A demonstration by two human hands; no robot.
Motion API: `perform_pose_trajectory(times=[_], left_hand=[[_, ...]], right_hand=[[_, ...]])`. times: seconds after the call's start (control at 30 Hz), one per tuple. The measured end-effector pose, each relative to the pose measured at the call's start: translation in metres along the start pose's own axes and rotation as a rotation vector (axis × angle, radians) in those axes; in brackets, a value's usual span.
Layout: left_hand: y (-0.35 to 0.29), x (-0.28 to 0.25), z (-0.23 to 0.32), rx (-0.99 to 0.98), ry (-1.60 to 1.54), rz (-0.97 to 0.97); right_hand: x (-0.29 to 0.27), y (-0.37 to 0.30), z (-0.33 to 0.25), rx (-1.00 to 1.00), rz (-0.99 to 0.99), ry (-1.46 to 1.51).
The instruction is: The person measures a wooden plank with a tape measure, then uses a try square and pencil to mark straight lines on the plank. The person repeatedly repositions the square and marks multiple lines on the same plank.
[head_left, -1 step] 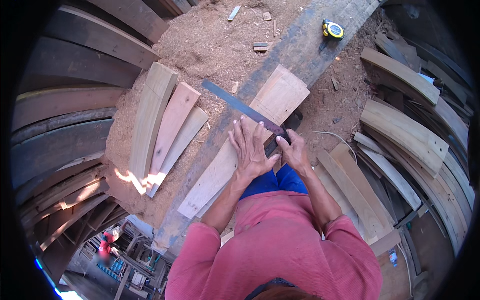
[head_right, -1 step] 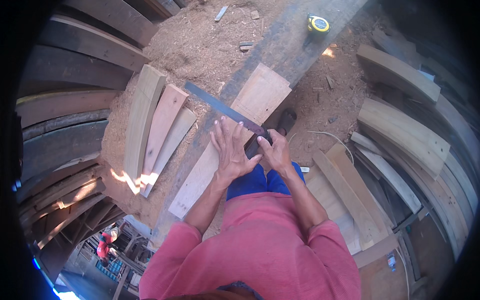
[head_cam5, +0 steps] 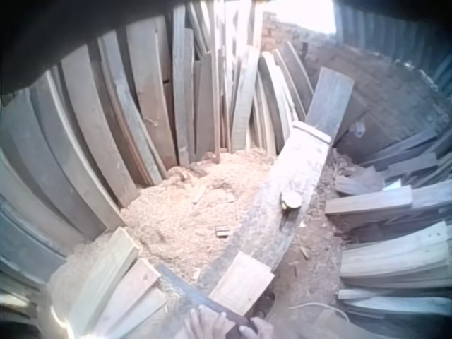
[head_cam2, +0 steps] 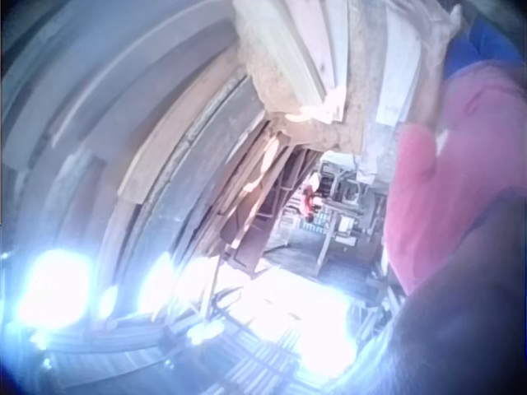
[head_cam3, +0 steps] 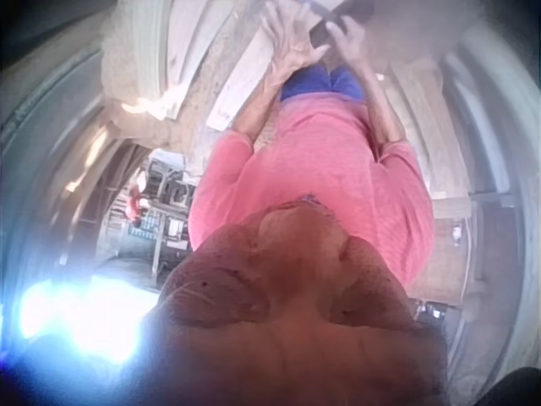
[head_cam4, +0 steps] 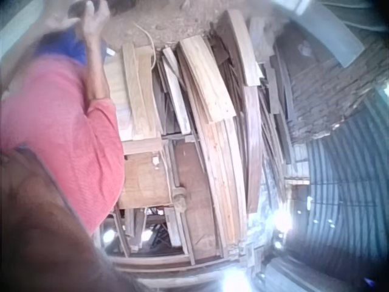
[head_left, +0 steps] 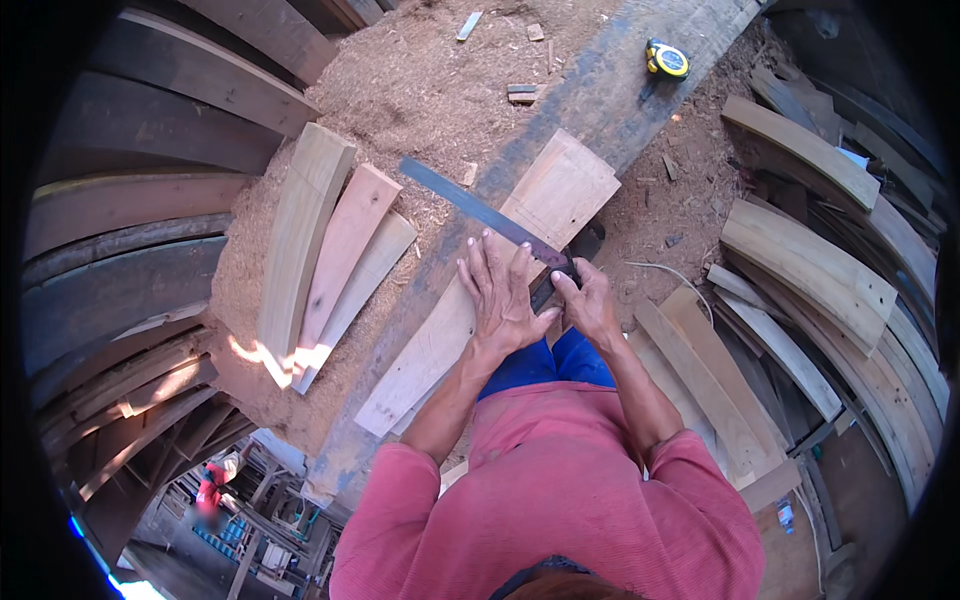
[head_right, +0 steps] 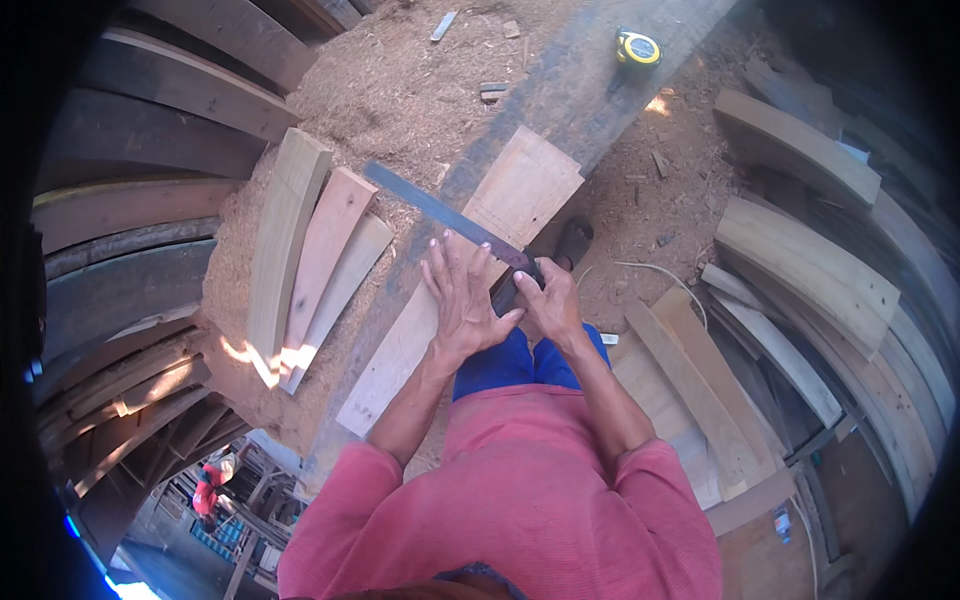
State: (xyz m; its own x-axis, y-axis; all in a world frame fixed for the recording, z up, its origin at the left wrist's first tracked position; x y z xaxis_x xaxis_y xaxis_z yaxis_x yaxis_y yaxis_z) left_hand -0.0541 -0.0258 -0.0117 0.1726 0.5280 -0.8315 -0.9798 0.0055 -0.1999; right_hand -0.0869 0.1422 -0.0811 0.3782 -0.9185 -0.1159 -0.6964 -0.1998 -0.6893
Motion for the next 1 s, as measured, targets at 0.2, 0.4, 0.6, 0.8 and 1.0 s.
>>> perform_pose_trajectory(times=[0.2,0.4,0.6,0.8,1.0], left_hand=[[0.016,0.001,-0.013,0.103,-0.018,0.201],[0.017,0.003,-0.012,0.063,0.009,0.241],[0.019,0.004,-0.012,0.085,0.047,0.254],[0.018,0.005,-0.013,0.074,0.049,0.246],[0.018,0.006,-0.013,0.069,0.057,0.234]], right_hand=[[0.012,0.012,-0.004,0.066,0.002,0.155],[0.012,0.014,-0.002,0.079,0.04,0.24],[0.008,0.013,-0.013,0.025,0.035,0.176],[0.008,0.011,-0.018,0.012,0.05,0.169],[0.008,0.011,-0.022,-0.011,0.049,0.186]])
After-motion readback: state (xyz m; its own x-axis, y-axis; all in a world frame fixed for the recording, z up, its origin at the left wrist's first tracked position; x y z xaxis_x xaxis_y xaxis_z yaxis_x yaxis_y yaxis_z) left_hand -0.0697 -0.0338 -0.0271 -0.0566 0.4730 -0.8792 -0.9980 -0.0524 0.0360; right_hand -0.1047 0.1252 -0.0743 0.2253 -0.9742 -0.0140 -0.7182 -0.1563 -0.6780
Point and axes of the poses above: each hand's wrist, its own y-axis towards the middle knuckle, its own x-axis out of the palm, z = x × y, the point moved 8 cm from there along y, towards the middle knuckle, and after that the axes turned 6 degrees about x, right-handed, at the moved point
